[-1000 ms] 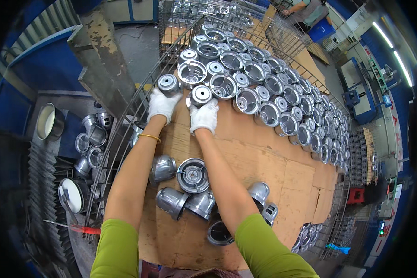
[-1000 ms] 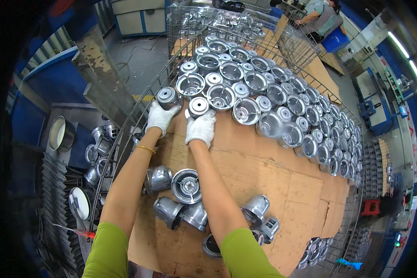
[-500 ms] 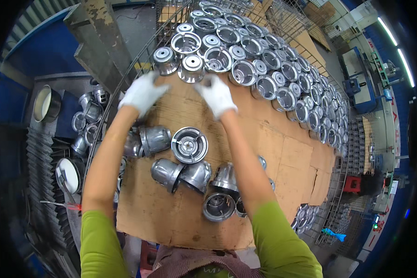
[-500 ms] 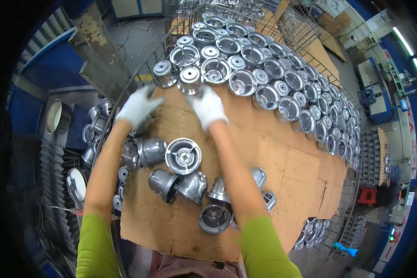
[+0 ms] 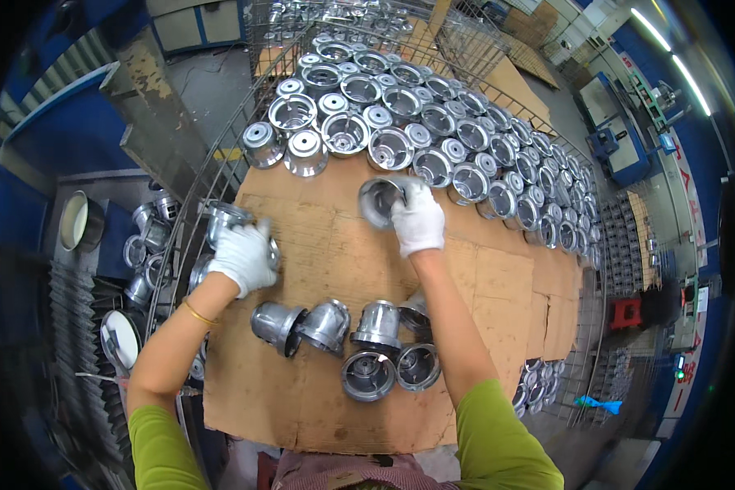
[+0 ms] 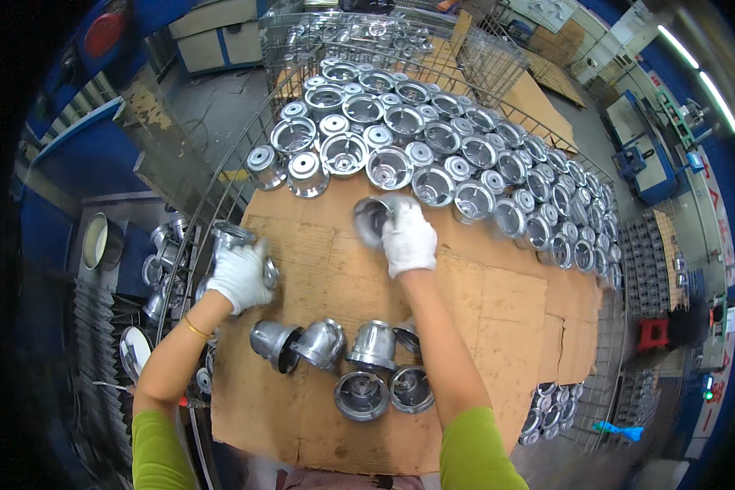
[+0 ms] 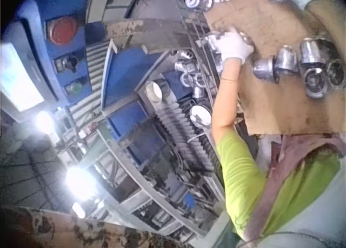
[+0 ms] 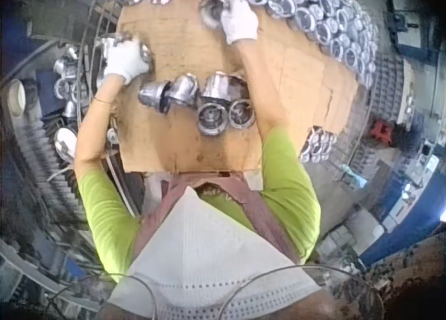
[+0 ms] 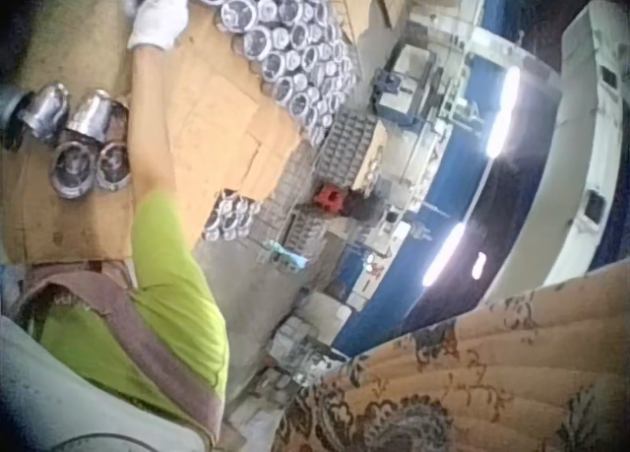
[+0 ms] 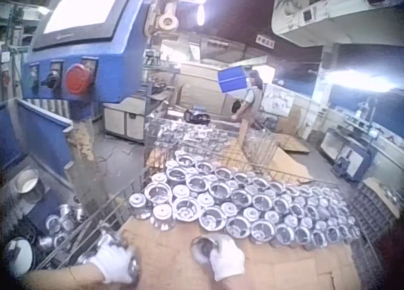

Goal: The person arranges metal components in rows on a cardboard layer inside a wire container, covers the layer with cardboard sheets, and places more metal components on top of the cardboard.

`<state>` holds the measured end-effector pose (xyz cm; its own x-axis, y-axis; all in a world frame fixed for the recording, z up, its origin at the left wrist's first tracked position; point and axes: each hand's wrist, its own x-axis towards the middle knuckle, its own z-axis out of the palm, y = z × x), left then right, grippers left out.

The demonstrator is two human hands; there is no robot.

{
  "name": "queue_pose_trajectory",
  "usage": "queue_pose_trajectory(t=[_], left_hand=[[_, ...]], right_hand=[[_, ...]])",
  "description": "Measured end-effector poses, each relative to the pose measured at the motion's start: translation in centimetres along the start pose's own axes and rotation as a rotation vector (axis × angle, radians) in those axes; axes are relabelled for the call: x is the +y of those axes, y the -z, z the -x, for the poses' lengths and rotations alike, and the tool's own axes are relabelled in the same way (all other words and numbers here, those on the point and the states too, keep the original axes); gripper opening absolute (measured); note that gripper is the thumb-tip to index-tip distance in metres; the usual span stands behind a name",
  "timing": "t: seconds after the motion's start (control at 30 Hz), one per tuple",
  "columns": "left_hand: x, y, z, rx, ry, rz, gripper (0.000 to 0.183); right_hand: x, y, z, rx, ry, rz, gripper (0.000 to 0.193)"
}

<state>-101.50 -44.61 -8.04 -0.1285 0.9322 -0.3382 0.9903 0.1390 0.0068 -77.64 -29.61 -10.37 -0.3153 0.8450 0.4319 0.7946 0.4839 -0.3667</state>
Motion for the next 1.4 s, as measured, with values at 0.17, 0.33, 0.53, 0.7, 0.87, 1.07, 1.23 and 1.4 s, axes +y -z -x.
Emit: queue_pose_trajectory(t=[0.17, 0.33, 0.53, 0.7, 0.87, 1.07, 1.23, 1.4], left_hand=[[2.3, 0.9, -4.6, 0.494, -0.111, 0.656, 0.09], [4.3, -4.0, -11.6, 0.472, -0.082, 0.923, 0.089], [8.2, -3.7, -12.9, 0.292, 0.148, 0.69, 0.097], [10.3, -2.5, -13.7, 0.367, 0.152, 0.596, 0.106], [10.4, -4.4, -15.8, 0.537, 0.251, 0.77, 0.104], [12.2, -4.9, -15.9, 0.585, 0.37, 0.85, 0.102], [10.7, -5.9, -16.9, 0.677, 0.328, 0.831, 0.101], [8.3, -1.9, -12.9, 0.529, 0.214, 0.638, 0.074]], right_hand=[[1.9, -2.2, 1.8, -0.228, 0.43, 0.426, 0.022], [0.0, -0.1, 3.1, -0.46, 0.557, 0.093, 0.024], [-0.1, -0.4, 2.8, -0.243, -0.466, -0.042, 0.073], [1.0, -0.7, 1.7, -0.61, -0.538, -0.072, 0.081], [1.6, -3.6, -0.6, -0.271, -0.407, -0.073, 0.072], [4.1, -6.7, -0.8, -0.214, -0.5, -0.164, 0.075], [2.7, -7.2, -2.7, -0.264, -0.549, -0.281, 0.079], [3.7, -0.3, -1.5, -0.468, -0.305, -0.104, 0.066]])
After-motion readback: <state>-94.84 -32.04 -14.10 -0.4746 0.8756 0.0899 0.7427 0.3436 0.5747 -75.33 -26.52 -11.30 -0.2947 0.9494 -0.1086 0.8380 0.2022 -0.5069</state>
